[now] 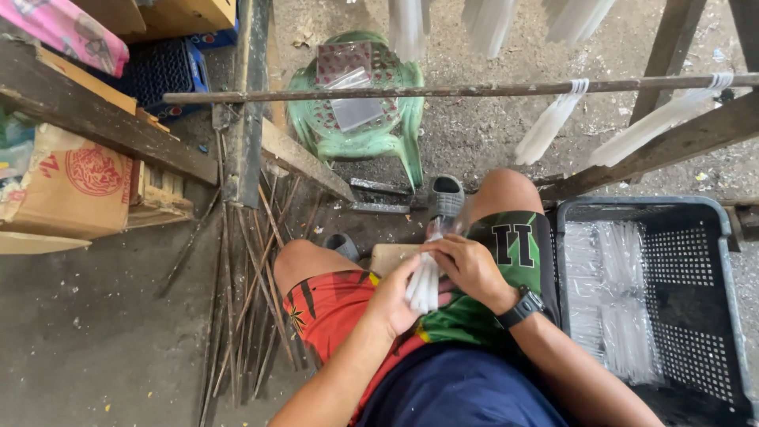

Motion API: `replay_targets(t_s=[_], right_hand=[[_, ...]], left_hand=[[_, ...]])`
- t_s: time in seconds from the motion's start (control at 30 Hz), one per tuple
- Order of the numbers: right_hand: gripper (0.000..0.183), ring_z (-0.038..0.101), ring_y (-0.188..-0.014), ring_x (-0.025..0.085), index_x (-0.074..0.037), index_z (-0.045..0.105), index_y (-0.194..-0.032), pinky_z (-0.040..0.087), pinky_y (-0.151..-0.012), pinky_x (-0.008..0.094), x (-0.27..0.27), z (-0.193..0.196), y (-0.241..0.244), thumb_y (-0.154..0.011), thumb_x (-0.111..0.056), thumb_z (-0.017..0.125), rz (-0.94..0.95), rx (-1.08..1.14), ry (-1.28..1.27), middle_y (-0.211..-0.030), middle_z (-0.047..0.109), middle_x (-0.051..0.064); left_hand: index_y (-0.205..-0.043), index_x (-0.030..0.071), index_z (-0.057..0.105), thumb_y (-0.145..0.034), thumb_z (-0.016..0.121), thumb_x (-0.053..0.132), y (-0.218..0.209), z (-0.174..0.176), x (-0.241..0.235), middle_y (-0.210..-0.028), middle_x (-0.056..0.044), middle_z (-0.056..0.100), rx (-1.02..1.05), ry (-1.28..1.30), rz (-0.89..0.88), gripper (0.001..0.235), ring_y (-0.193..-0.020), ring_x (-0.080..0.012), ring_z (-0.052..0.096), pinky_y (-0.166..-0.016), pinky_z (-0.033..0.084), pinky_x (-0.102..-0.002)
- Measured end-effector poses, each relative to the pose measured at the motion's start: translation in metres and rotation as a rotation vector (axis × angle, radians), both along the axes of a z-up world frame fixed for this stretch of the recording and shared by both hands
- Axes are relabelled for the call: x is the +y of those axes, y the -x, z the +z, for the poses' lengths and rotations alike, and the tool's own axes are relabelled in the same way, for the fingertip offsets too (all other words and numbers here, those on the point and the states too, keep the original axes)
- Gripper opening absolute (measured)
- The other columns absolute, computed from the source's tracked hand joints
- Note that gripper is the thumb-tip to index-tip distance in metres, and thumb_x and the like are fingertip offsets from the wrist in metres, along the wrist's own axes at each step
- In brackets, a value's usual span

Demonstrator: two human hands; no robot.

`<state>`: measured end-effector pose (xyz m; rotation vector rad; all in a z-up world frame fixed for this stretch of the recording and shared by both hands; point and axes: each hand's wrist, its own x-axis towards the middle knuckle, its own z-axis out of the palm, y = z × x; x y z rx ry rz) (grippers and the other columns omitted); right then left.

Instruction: The person is removing bundles of candles from a drying rack, inserting them into plastic bags, and placing the finished packages into a crate.

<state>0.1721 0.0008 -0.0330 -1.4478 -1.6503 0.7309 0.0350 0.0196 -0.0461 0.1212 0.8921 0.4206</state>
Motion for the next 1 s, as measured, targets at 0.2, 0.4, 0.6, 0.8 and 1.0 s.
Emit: replay_targets(t_s=[0.2,0.4,0.6,0.8,1.0], right_hand=[[0.017,0.059,-0.071,0.038,-0.009,0.064,-0.090,0.048,-0.060,0.042,0.008,-0.011,0.001,-0.081,-0.014,0.050,0.014,0.058,0.110,-0.074,0.063,0.015],[0.019,0.059,-0.072,0.020,-0.005,0.061,-0.088,0.047,-0.069,0.032,-0.011,0.039,0.015,-0.085,-0.010,0.043,0.033,0.087,-0.023,-0.080,0.065,0.007],[0.046,0.056,-0.058,0.012,-0.009,0.049,-0.114,0.046,-0.054,0.024,-0.055,0.058,0.016,-0.083,-0.042,0.046,0.327,0.254,0.065,-0.069,0.059,0.001],[0.044,0.061,-0.084,0.022,-0.002,0.047,-0.118,0.047,-0.069,0.028,-0.064,0.001,-0.015,-0.084,-0.028,0.039,-0.353,1.048,0.405,-0.098,0.061,0.013],[0.043,0.060,-0.067,0.023,0.003,0.048,-0.114,0.045,-0.049,0.025,-0.065,0.021,-0.016,-0.083,-0.026,0.043,-0.311,1.355,0.381,-0.095,0.062,0.022]], left_hand=[[-0.104,0.005,0.041,-0.084,0.050,0.036,0.002,-0.001,-0.006,-0.107,-0.019,0.050,0.028,0.097,0.107,0.038,-0.094,-0.0360,0.056,-0.076,0.051,-0.050],[-0.114,0.003,0.048,-0.072,0.048,0.054,0.013,-0.003,-0.015,-0.096,-0.017,0.057,0.104,0.119,0.067,0.066,-0.083,-0.0288,0.059,-0.066,0.050,-0.041],[-0.087,-0.002,0.059,-0.083,0.049,0.027,0.014,0.019,-0.003,-0.057,-0.012,0.053,0.096,-0.168,0.045,0.031,-0.045,-0.0195,0.050,-0.043,0.042,-0.030],[-0.086,-0.006,0.053,-0.080,0.043,0.039,0.008,0.036,-0.017,-0.054,-0.010,0.050,-0.333,-0.167,-0.324,0.047,-0.041,-0.0150,0.046,-0.035,0.036,-0.019],[-0.123,0.000,0.041,-0.075,0.037,0.057,-0.006,0.017,-0.039,-0.087,-0.022,0.057,-0.237,-0.053,-0.422,0.075,-0.060,-0.0255,0.060,-0.035,0.046,-0.025]])
